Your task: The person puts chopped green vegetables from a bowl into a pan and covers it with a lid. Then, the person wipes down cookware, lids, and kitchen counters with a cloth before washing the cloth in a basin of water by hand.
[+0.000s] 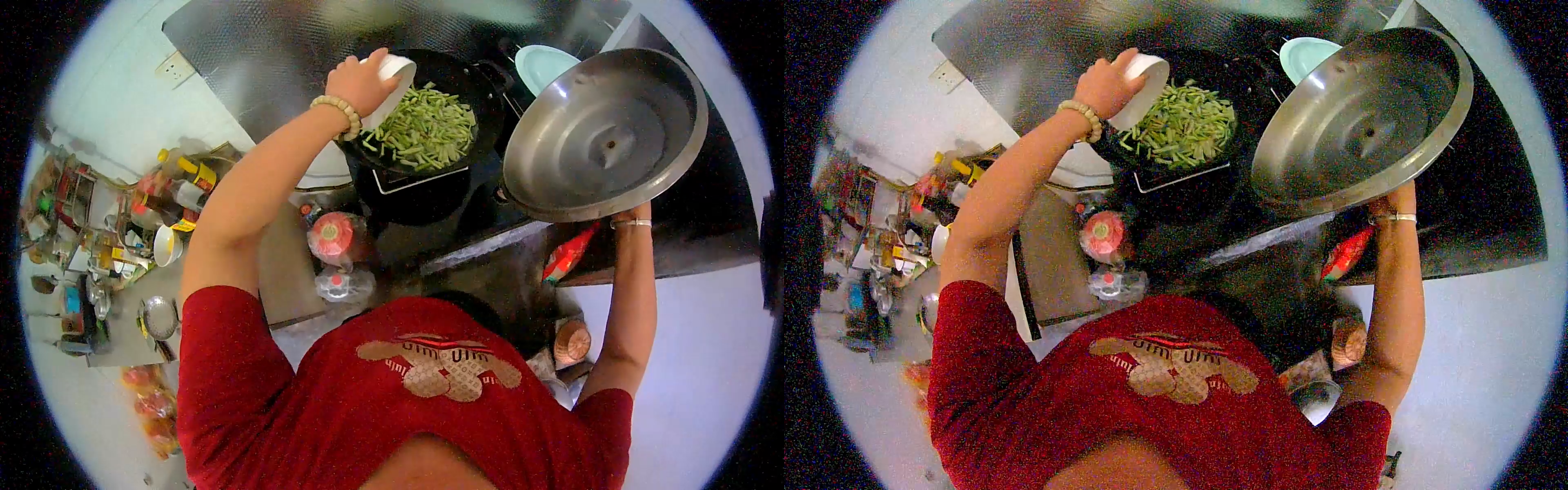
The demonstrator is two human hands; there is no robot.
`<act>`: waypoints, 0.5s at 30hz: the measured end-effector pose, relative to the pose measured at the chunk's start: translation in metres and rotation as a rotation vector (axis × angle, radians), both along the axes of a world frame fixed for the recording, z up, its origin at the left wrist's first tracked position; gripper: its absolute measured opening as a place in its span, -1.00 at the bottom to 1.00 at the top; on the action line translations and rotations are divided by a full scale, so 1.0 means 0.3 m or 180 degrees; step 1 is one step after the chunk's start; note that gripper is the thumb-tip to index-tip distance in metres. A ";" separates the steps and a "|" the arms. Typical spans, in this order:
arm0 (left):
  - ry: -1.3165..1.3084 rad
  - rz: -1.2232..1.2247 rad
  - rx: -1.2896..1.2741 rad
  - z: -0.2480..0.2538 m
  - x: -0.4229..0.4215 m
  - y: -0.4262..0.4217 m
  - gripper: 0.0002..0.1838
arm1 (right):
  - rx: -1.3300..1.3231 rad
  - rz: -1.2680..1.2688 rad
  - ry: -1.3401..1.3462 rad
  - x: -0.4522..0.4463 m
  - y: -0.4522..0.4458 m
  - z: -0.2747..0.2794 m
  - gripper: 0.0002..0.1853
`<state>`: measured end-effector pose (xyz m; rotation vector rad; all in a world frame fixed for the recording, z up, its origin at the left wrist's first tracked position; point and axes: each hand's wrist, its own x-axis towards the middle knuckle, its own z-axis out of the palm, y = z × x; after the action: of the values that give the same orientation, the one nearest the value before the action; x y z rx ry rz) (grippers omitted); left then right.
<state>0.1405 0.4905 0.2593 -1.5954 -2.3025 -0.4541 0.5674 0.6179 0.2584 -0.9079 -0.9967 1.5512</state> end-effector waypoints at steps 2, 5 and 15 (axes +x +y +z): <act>-0.0184 0.0236 -0.0297 -0.028 0.020 0.019 -0.37 | -0.0060 -0.0038 -0.0020 0.024 0.000 -0.011 -0.56; -0.0890 0.0307 -0.0652 -0.097 -0.010 0.069 -0.36 | -0.0158 -0.0062 -0.0059 0.049 -0.004 -0.028 -0.54; -0.5352 0.0586 -0.0070 -0.161 -0.213 0.015 -0.57 | -0.0037 -0.0239 0.0008 0.052 -0.072 -0.018 -0.64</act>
<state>0.0765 0.4951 0.2110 -0.8922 -3.2988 -2.3777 0.5829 0.5964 0.2530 -0.9409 -0.9424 1.4960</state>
